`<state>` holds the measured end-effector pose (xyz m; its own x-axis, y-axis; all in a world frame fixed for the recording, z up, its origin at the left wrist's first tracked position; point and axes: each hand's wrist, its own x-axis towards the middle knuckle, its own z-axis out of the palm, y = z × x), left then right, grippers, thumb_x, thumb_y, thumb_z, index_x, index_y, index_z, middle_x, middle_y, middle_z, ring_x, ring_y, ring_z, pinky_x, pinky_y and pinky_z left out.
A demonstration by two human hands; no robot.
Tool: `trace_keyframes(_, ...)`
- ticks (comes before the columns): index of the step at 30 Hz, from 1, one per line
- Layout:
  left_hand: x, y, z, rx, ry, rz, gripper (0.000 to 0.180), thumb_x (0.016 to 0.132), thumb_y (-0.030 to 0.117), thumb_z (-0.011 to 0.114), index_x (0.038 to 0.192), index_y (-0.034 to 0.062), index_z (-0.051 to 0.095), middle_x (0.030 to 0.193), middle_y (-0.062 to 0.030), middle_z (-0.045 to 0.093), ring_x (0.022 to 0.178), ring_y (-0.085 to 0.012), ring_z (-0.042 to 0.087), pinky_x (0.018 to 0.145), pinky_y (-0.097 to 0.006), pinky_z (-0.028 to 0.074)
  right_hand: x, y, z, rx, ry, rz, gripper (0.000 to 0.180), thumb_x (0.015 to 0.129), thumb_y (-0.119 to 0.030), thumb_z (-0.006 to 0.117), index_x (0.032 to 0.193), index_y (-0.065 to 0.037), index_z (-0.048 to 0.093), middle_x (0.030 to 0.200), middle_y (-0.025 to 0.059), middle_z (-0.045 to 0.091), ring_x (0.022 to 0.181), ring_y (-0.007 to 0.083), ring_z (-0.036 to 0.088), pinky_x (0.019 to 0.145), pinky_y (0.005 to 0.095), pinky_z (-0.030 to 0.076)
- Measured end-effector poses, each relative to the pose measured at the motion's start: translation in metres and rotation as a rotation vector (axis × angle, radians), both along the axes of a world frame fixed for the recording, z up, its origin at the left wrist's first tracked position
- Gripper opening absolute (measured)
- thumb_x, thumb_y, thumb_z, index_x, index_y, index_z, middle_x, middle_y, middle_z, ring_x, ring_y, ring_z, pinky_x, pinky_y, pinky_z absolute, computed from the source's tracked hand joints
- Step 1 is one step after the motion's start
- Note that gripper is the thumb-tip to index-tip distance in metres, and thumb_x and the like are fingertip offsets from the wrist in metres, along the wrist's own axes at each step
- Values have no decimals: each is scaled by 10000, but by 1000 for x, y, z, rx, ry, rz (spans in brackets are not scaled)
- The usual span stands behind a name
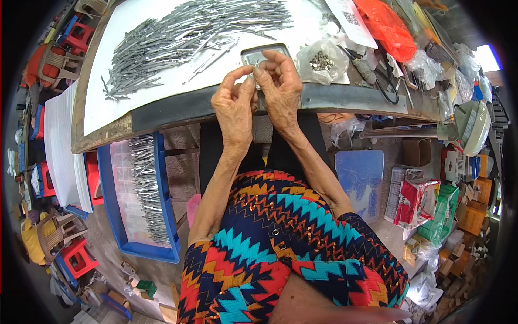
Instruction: Assembling small metal components by threading small rings onto thin metal rods at a workbench.
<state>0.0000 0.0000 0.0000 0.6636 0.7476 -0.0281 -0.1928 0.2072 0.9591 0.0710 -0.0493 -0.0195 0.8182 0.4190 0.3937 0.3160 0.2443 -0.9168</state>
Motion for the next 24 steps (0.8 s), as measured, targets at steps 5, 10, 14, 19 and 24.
trace_keyframes(5,2,-6,-6,3,-12,1,161,831,59,545,980,5,571,537,59,438,472,-4,379,399,-158,278,-2,-2,2,5,17,-22,223,809,-21,520,1023,18,474,756,38,511,576,51,462,434,193,389)
trace_keyframes(10,4,-14,-4,-32,-25,-35,148,840,39,508,976,-4,547,536,62,434,476,0,378,405,-158,280,-3,-8,9,16,60,-30,210,805,-4,477,1013,19,480,705,17,500,590,39,443,475,181,359)
trace_keyframes(14,5,-18,-2,-37,-39,-44,147,842,34,493,973,-8,546,534,61,435,476,2,377,403,-156,276,2,-5,0,9,57,-83,188,811,-20,491,994,24,504,647,-11,483,544,30,399,478,178,330)
trace_keyframes(19,4,-16,-6,-59,-48,-93,174,833,76,513,994,20,552,557,66,470,443,18,350,361,-146,241,9,-2,-8,-83,-181,-231,174,831,-39,493,986,32,526,608,-28,476,493,28,388,425,189,319)
trace_keyframes(24,3,-12,-4,-79,-32,-130,162,842,67,498,989,15,544,541,61,448,447,10,361,372,-151,252,5,-12,-2,-143,33,-69,174,844,-60,512,994,19,547,648,-18,498,505,27,399,443,180,333)
